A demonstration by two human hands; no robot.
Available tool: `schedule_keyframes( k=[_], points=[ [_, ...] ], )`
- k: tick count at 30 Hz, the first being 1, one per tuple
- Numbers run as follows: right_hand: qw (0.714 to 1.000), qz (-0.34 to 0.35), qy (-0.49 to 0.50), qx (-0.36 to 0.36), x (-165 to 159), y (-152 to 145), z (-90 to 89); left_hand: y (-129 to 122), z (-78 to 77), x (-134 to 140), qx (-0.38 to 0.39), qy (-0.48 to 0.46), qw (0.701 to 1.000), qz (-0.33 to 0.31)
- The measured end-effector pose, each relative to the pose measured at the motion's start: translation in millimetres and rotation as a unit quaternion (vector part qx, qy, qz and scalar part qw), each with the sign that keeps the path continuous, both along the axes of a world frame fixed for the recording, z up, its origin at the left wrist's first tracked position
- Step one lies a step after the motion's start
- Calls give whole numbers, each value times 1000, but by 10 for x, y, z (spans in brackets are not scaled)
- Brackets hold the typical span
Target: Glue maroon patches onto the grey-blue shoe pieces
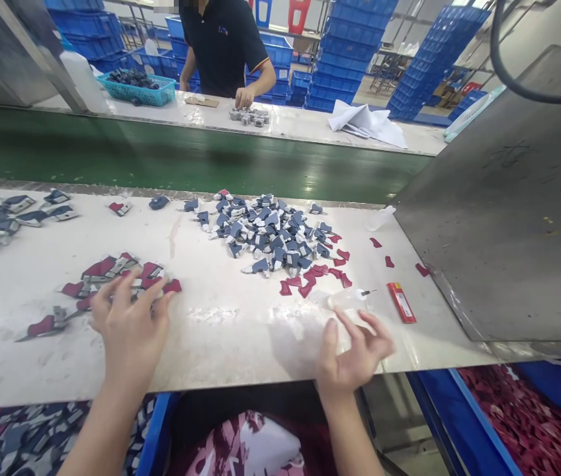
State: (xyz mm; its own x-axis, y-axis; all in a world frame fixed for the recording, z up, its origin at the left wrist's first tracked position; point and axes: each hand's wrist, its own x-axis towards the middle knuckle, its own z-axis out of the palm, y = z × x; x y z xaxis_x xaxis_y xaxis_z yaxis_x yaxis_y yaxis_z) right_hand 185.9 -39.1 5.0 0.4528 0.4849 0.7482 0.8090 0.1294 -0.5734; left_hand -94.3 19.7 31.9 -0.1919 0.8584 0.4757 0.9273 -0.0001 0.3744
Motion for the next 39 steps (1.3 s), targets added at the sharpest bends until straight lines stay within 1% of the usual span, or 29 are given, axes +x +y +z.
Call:
schedule_keyframes(
  k=[1, 2, 3, 4, 5, 7, 8, 9, 11, 13, 16, 18, 19, 21, 23, 25, 28, 31, 33, 39],
  points=[
    [999, -42, 0, -1, 84, 4, -10, 42, 5, 39, 13, 33, 999, 11],
    [998, -64, 6, -21, 156, 13, -24, 90, 5, 114, 18, 53, 998, 12],
    [996, -67, 17, -54, 214, 28, -41, 145, -2, 218, 11, 60, 998, -8],
    [994, -51, 28, -95, 261, 47, -61, 207, -16, 342, -10, 52, 997, -51],
    [989, -28, 39, -138, 297, 67, -84, 275, -36, 476, -43, 35, 993, -109],
    [979, 17, 51, -199, 345, 106, -130, 423, -80, 733, -114, -5, 969, -217],
    [975, 31, 53, -213, 358, 121, -148, 494, -98, 840, -141, -19, 958, -250],
    [974, 39, 55, -215, 364, 130, -162, 556, -110, 926, -159, -27, 950, -266],
    [978, 54, 59, -191, 355, 133, -174, 635, -107, 1029, -174, -33, 947, -269],
    [987, 68, 65, -132, 316, 116, -171, 628, -74, 1053, -184, -38, 946, -265],
    [997, 46, 65, -14, 213, 64, -153, 461, -13, 1009, -199, -53, 945, -254],
    [997, 32, 68, 24, 128, 26, -125, 297, 6, 969, -222, -72, 944, -232],
    [996, 41, 74, 23, 85, 11, -105, 217, 5, 951, -237, -79, 943, -220],
    [990, 97, 102, -10, 2, -9, -60, 84, -12, 915, -266, -84, 939, -202],
    [973, 172, 142, -51, -76, -13, -20, -4, -39, 877, -275, -91, 934, -207],
    [957, 217, 182, -69, -148, -6, 0, -56, -65, 832, -272, -112, 929, -225],
    [949, 224, 212, -69, -235, 17, -9, -97, -101, 772, -249, -144, 926, -243],
    [953, 213, 199, -86, -286, 48, -29, -120, -146, 752, -217, -163, 932, -240],
    [955, 209, 185, -96, -300, 70, -29, -129, -180, 759, -202, -164, 936, -237],
    [954, 226, 164, -107, -304, 108, 3, -146, -245, 771, -176, -148, 945, -234]
  ],
)
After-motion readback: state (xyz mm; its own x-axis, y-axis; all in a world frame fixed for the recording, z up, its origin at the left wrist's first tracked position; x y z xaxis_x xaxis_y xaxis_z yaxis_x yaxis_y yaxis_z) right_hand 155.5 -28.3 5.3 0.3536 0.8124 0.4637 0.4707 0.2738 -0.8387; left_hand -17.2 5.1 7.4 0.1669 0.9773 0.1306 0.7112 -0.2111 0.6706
